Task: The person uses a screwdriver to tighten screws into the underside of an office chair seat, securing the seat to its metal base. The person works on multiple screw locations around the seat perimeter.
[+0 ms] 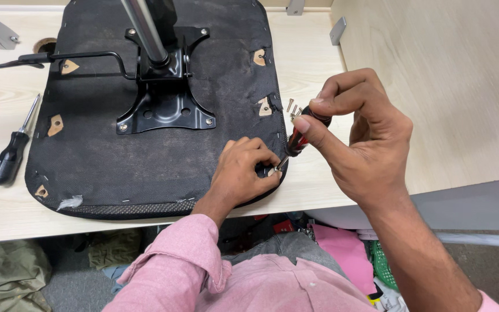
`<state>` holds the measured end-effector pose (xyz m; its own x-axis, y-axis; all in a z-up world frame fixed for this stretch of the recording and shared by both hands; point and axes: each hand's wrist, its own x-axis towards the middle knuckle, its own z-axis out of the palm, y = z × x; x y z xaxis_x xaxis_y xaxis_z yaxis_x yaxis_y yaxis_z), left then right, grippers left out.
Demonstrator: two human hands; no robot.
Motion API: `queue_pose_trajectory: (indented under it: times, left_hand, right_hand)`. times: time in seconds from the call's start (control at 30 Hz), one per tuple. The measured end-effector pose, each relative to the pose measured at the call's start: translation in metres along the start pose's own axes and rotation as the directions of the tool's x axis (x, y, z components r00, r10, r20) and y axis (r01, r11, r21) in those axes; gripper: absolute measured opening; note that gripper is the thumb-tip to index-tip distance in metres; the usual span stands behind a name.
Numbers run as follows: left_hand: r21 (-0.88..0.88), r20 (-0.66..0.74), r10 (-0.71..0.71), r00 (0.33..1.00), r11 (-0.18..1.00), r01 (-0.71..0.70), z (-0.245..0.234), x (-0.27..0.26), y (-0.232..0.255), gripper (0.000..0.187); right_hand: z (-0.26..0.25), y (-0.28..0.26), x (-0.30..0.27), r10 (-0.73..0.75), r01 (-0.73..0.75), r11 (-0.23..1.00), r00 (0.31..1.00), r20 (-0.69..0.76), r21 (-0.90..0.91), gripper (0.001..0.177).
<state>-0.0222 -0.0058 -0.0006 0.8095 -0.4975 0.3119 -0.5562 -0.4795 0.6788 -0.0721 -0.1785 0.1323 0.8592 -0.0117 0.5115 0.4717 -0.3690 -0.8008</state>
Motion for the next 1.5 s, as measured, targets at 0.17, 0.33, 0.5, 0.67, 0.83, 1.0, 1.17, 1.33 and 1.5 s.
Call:
queue_pose_trajectory:
  times: [0.17, 0.33, 0.5, 0.67, 0.83, 1.0, 1.17, 1.33, 1.5]
  left_hand:
    - [0.0, 0.003, -0.017, 1.0, 1.0, 0.017, 0.001, 0.0, -0.001, 0.019]
    - [0.011, -0.009, -0.022, 1.0, 1.0, 0.022, 0.002, -0.001, -0.001, 0.02]
    - [0.016, 0.019, -0.04, 0.999, 0.999, 0.04, 0.001, 0.0, 0.0, 0.018]
    - [0.015, 0.02, -0.052, 0.998, 0.999, 0.051, 0.0, 0.0, 0.002, 0.018]
    - [0.018, 0.041, -0.07, 0.997, 0.997, 0.069, 0.0, 0.0, 0.003, 0.017]
    - [0.011, 0.024, -0.06, 0.998, 0.998, 0.06, 0.0, 0.001, 0.003, 0.017]
    - [0.019, 0.022, -0.04, 0.999, 0.999, 0.039, 0.001, 0.0, 0.001, 0.016]
    - [0.022, 0.023, -0.046, 0.999, 0.999, 0.046, 0.0, 0.001, 0.002, 0.017]
    - [0.014, 0.018, -0.054, 0.998, 0.998, 0.054, 0.0, 0.0, 0.002, 0.017]
  right_hand:
    - [0.0, -0.006, 0.001, -0.037, 0.028, 0.993, 0.997, 0.072, 0.116, 0.012]
    - [0.006, -0.001, -0.001, -0.035, 0.028, 0.996, 0.996, 0.08, 0.081, 0.011]
    - [0.007, 0.006, -0.001, -0.089, 0.08, 0.99, 0.994, 0.068, 0.119, 0.011]
    - [0.007, -0.002, 0.003, -0.01, 0.0, 0.984, 0.999, 0.051, 0.181, 0.012]
    - [0.008, -0.003, 0.001, 0.046, -0.047, 0.997, 0.999, 0.024, 0.058, 0.015]
    - [0.006, 0.001, -0.002, 0.007, -0.007, 1.0, 1.0, -0.022, -0.019, 0.019]
    - [-0.001, -0.002, -0.003, 0.026, -0.025, 0.993, 1.0, -0.004, 0.119, 0.014]
    - [-0.001, 0.005, -0.003, -0.052, 0.052, 0.998, 0.998, 0.039, 0.02, 0.012]
    - [0.006, 0.007, -0.004, -0.04, 0.04, 0.998, 0.999, -0.011, 0.056, 0.015]
